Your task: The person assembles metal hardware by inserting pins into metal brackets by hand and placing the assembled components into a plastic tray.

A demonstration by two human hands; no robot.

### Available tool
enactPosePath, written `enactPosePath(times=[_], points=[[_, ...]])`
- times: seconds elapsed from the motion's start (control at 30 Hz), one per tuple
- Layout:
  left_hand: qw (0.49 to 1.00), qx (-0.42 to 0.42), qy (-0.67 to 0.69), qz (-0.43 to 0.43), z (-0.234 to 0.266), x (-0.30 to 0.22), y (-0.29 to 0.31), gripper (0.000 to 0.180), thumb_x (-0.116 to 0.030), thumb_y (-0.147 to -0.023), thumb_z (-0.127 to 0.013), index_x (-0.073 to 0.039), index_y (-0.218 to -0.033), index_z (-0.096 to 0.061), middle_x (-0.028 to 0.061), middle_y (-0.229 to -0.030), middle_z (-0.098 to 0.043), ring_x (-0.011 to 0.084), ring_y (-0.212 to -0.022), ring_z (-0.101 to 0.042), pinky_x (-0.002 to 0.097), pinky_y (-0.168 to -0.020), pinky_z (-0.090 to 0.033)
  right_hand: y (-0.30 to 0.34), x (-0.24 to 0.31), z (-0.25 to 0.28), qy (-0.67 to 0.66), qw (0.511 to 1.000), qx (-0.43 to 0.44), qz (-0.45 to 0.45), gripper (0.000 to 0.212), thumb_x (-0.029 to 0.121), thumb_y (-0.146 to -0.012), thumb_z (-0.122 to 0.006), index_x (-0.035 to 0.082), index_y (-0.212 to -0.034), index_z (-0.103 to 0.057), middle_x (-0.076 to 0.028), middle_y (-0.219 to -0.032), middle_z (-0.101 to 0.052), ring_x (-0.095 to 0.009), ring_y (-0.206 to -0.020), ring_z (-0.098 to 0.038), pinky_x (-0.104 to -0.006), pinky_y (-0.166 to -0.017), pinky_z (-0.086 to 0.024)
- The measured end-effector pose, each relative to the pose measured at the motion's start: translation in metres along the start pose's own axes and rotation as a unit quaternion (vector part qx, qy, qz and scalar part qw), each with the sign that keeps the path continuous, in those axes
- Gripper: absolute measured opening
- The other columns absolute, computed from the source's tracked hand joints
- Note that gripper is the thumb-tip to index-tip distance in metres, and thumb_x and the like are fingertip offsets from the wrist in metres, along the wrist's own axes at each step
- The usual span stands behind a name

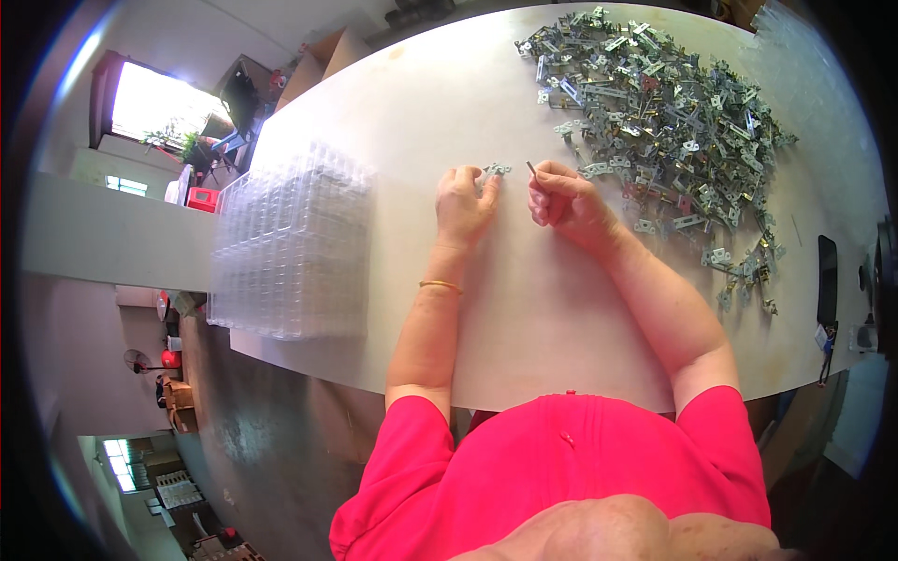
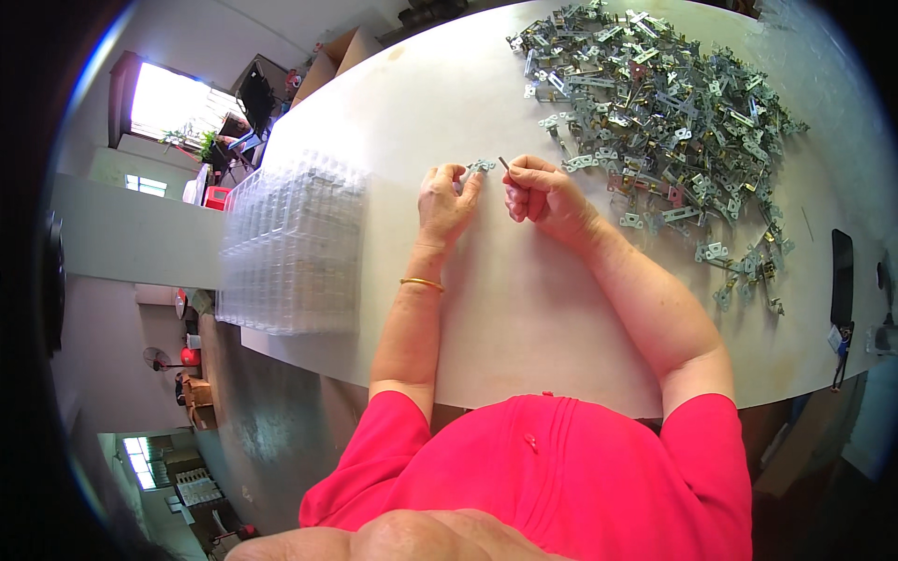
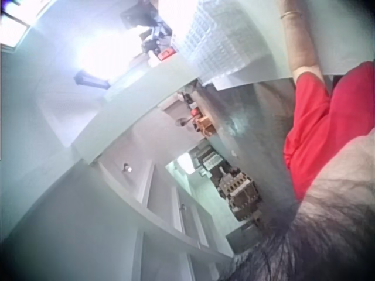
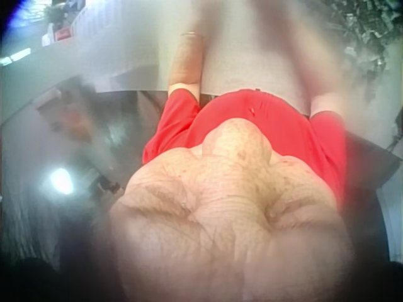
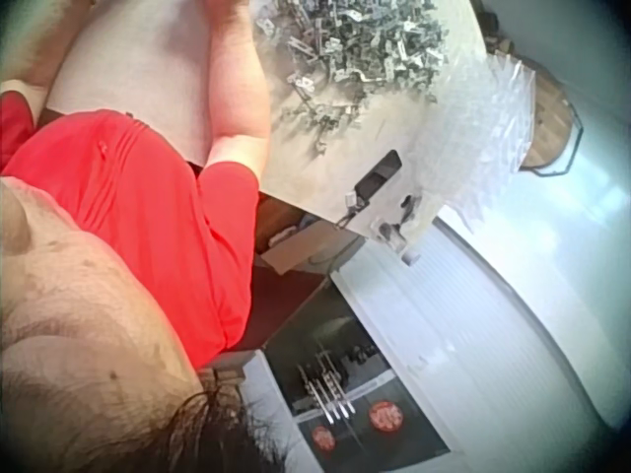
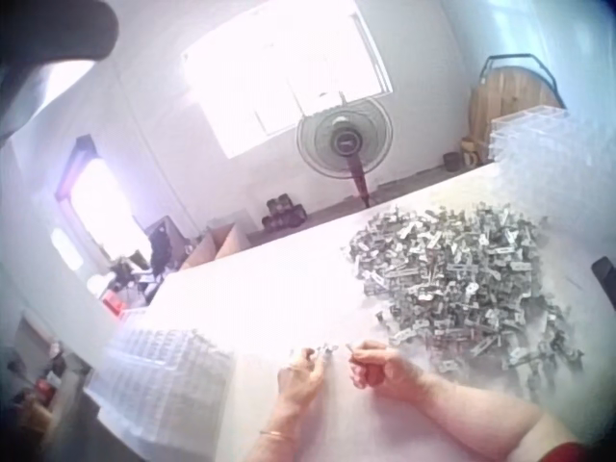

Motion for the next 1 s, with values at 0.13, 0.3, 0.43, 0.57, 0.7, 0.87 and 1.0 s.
enactPosePath(times=[0.13, 0.3, 0.43, 0.57, 0.7, 0.87, 1.0], points=[[0.996, -0.055, -0.027, -0.064, 0.005, -0.005, 0.003, 0.020, -0.020, -0.093, -0.062, -0.001, -0.097, -0.065, 0.0157, -0.088, -0.064, 0.0281, -0.080, -0.061, 0.0400, -0.072, -0.049, -0.001, 0.000, 0.001, 0.132, 0.987, -0.077, 0.050, 0.015, 0.020, -0.099, -0.057, 0.006, -0.095, -0.059, 0.000, -0.069, -0.056, -0.010, -0.059, -0.055, -0.0250, -0.052, -0.047], [0.957, -0.019, 0.266, 0.111, 0.002, 0.008, 0.007, 0.020, -0.019, -0.100, -0.055, -0.001, -0.097, -0.064, 0.0046, -0.075, -0.059, 0.0140, -0.065, -0.054, 0.0284, -0.060, -0.045, 0.007, 0.010, 0.003, 0.305, 0.936, -0.141, 0.106, 0.017, 0.022, -0.100, -0.058, 0.006, -0.097, -0.059, 0.000, -0.067, -0.055, -0.007, -0.055, -0.054, -0.0227, -0.046, -0.045], [0.891, 0.029, 0.417, 0.177, -0.012, 0.011, 0.015, 0.024, -0.020, -0.103, -0.051, -0.002, -0.096, -0.064, -0.0045, -0.068, -0.051, 0.0025, -0.057, -0.044, 0.0192, -0.052, -0.037, 0.007, 0.010, 0.004, 0.328, 0.923, -0.165, 0.111, 0.017, 0.023, -0.100, -0.058, 0.006, -0.097, -0.059, 0.001, -0.066, -0.055, -0.006, -0.054, -0.053, -0.0222, -0.046, -0.045], [0.890, 0.039, 0.417, 0.179, -0.014, 0.010, 0.017, 0.023, -0.020, -0.103, -0.052, -0.002, -0.096, -0.065, -0.0044, -0.068, -0.051, 0.0028, -0.057, -0.044, 0.0194, -0.051, -0.036, 0.007, 0.007, 0.005, 0.333, 0.922, -0.170, 0.102, 0.017, 0.023, -0.100, -0.059, 0.006, -0.097, -0.059, 0.001, -0.068, -0.056, -0.006, -0.055, -0.053, -0.0219, -0.046, -0.045], [0.912, 0.036, 0.378, 0.154, -0.013, 0.008, 0.017, 0.022, -0.019, -0.102, -0.054, -0.002, -0.095, -0.066, -0.0051, -0.068, -0.051, 0.0021, -0.058, -0.043, 0.0192, -0.051, -0.035, 0.008, 0.007, 0.005, 0.335, 0.919, -0.181, 0.100, 0.017, 0.023, -0.100, -0.059, 0.006, -0.097, -0.059, 0.001, -0.068, -0.056, -0.006, -0.055, -0.053, -0.0218, -0.046, -0.045], [0.936, 0.029, 0.329, 0.122, -0.008, 0.000, 0.016, 0.022, -0.018, -0.101, -0.055, -0.002, -0.093, -0.067, -0.0045, -0.068, -0.052, 0.0035, -0.059, -0.042, 0.0218, -0.052, -0.036, 0.009, 0.009, 0.005, 0.339, 0.917, -0.184, 0.105, 0.017, 0.023, -0.100, -0.058, 0.006, -0.096, -0.058, 0.001, -0.067, -0.056, -0.006, -0.055, -0.053, -0.0218, -0.047, -0.045], [0.949, 0.012, 0.300, 0.095, 0.000, -0.008, 0.013, 0.020, -0.016, -0.100, -0.056, -0.002, -0.091, -0.067, -0.0034, -0.067, -0.051, 0.0050, -0.060, -0.042, 0.0238, -0.053, -0.037, 0.009, 0.010, 0.007, 0.340, 0.917, -0.178, 0.104, 0.017, 0.022, -0.100, -0.058, 0.006, -0.096, -0.058, 0.001, -0.067, -0.056, -0.007, -0.055, -0.053, -0.0218, -0.047, -0.045]])
Point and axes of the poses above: each hand's wrist, its own y-axis away from the middle knuckle, its own z-axis out of the back of the hand, x = y × z, the point moved 10 cm from there along -y, towards the middle knuckle
